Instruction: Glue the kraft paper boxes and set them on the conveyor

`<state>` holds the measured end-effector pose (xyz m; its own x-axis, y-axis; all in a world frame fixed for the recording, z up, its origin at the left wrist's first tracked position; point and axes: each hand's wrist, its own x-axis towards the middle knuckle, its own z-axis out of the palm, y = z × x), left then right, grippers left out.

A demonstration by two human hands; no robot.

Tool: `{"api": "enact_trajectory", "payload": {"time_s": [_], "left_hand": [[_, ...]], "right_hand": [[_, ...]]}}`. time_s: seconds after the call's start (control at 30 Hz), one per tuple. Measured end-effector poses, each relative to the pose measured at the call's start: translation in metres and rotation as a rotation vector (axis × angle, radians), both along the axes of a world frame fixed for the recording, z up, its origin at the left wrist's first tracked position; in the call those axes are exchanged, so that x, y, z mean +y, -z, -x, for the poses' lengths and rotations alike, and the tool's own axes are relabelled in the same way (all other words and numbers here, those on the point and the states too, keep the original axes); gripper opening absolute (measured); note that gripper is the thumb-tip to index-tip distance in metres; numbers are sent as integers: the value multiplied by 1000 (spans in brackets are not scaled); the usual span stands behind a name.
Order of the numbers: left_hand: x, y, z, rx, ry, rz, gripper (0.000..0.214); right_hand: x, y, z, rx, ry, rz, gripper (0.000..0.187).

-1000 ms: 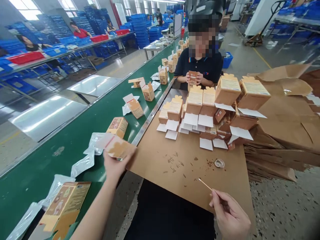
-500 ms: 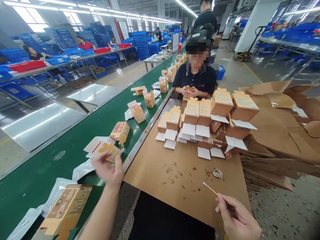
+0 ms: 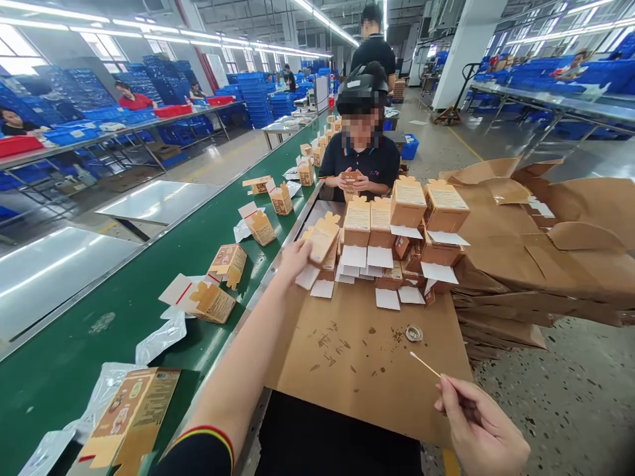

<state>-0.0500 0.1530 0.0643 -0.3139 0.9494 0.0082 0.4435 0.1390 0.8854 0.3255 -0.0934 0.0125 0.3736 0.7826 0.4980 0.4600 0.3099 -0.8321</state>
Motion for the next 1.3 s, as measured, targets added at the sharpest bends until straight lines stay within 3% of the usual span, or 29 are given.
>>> {"api": "enact_trajectory", "payload": {"time_s": [0.13, 0.2, 0.3, 0.37, 0.43, 0.53, 0.6, 0.67, 0.77, 0.83, 0.93, 1.07, 1.2, 1.3], "left_hand": [[-70, 27, 25, -146, -102, -107, 55], [-96, 38, 32, -114, -76, -149, 72], [-118, 39, 32, 138, 173, -148, 95], [-126, 33, 28, 338, 376, -92, 99], [-132, 24, 22, 553, 505, 6, 93], [-147, 13, 18, 724, 568, 104, 62], [-163, 11, 19, 549, 580, 87, 47], [-183, 18, 16, 121, 551, 67, 55], [-207, 41, -6, -565, 334, 96, 74], [-211, 60, -29, -792, 171, 131, 78], [-197, 78, -55, -869, 64, 212, 84], [-174, 83, -58, -806, 36, 243, 84], [-169, 83, -53, -736, 40, 232, 83], [-171, 81, -56, -686, 32, 216, 87]], "right_hand": [[13, 3, -9, -17, 33, 18, 37], [23, 3, -11, -18, 47, 35, 46], [34, 2, -11, -3, 38, 25, 46], [38, 0, -12, -14, 17, 2, 39], [41, 0, -15, -46, 2, -19, 35], [46, 5, -20, -109, 36, -15, 39], [50, 11, -23, -174, 65, 20, 44], [55, 17, -23, -243, 71, 59, 47], [62, 25, -21, -300, 74, 86, 51], [66, 28, -21, -312, 79, 85, 51], [65, 28, -24, -321, 82, 78, 51], [46, 25, -14, -264, 88, 48, 42], [18, 28, 37, -88, -211, 86, 32], [7, 38, 79, -90, -339, 101, 28]]}}
